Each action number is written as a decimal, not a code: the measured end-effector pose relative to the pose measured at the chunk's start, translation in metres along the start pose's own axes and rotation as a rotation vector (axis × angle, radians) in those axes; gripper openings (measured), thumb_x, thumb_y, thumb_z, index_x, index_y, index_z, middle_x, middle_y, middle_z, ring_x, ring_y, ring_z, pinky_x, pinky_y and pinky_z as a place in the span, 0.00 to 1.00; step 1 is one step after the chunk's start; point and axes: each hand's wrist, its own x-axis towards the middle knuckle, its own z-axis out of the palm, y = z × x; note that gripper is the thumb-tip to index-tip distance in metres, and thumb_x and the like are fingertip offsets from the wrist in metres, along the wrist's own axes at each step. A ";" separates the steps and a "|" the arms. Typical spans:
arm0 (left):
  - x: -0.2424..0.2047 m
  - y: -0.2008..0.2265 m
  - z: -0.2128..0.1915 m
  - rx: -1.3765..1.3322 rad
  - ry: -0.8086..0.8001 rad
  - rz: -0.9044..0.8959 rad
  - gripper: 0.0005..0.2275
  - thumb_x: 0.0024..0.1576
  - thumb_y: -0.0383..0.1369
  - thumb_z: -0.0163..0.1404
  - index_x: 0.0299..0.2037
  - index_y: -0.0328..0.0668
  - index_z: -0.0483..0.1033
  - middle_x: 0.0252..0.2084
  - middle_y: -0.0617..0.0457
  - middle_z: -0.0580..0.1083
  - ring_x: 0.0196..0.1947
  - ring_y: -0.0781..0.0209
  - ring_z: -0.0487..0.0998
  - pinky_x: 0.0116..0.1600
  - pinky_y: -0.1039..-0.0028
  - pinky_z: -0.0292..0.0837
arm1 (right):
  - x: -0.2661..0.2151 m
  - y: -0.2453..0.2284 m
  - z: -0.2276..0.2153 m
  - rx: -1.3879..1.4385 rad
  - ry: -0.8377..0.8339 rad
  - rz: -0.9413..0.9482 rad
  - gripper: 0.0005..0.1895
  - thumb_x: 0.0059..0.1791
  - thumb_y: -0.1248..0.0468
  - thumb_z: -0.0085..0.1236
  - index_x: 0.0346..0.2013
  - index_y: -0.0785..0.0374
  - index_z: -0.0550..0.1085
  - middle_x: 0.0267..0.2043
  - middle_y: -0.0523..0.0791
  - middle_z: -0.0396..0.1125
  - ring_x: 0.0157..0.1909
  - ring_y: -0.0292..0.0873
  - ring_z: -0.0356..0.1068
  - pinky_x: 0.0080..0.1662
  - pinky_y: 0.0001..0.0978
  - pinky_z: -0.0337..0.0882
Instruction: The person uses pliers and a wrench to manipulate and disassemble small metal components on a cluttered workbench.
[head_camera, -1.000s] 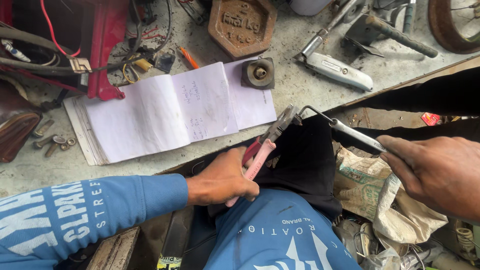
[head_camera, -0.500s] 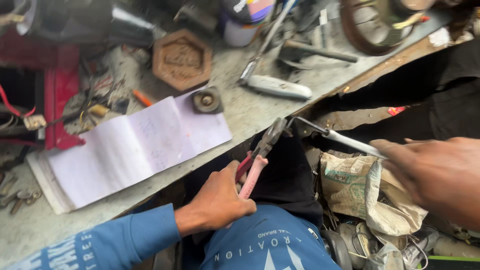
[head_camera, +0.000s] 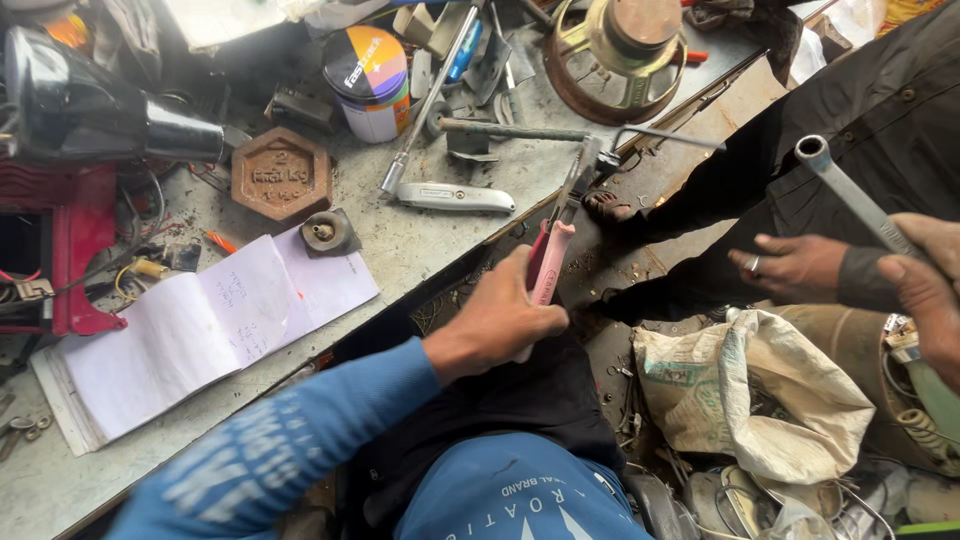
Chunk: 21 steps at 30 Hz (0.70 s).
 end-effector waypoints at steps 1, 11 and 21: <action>0.004 -0.006 0.012 -0.045 0.032 0.026 0.30 0.40 0.37 0.61 0.53 0.31 0.66 0.37 0.42 0.77 0.36 0.51 0.82 0.44 0.64 0.78 | -0.003 -0.010 0.002 -0.021 -0.039 -0.002 0.09 0.60 0.68 0.47 0.50 0.71 0.73 0.31 0.51 0.74 0.31 0.45 0.77 0.37 0.33 0.76; 0.013 -0.001 0.117 -0.247 0.181 -0.056 0.22 0.44 0.36 0.56 0.45 0.29 0.66 0.31 0.42 0.76 0.29 0.53 0.81 0.35 0.66 0.79 | 0.003 -0.087 0.099 -0.084 0.506 -0.633 0.14 0.57 0.74 0.56 0.58 0.70 0.69 0.45 0.56 0.72 0.36 0.52 0.75 0.39 0.39 0.74; 0.014 -0.008 0.139 -0.291 0.220 -0.065 0.22 0.43 0.36 0.58 0.42 0.29 0.67 0.31 0.44 0.75 0.28 0.57 0.79 0.34 0.67 0.77 | -0.006 -0.066 0.112 -0.127 0.421 -0.520 0.11 0.55 0.68 0.57 0.52 0.65 0.73 0.31 0.48 0.68 0.26 0.45 0.65 0.31 0.38 0.64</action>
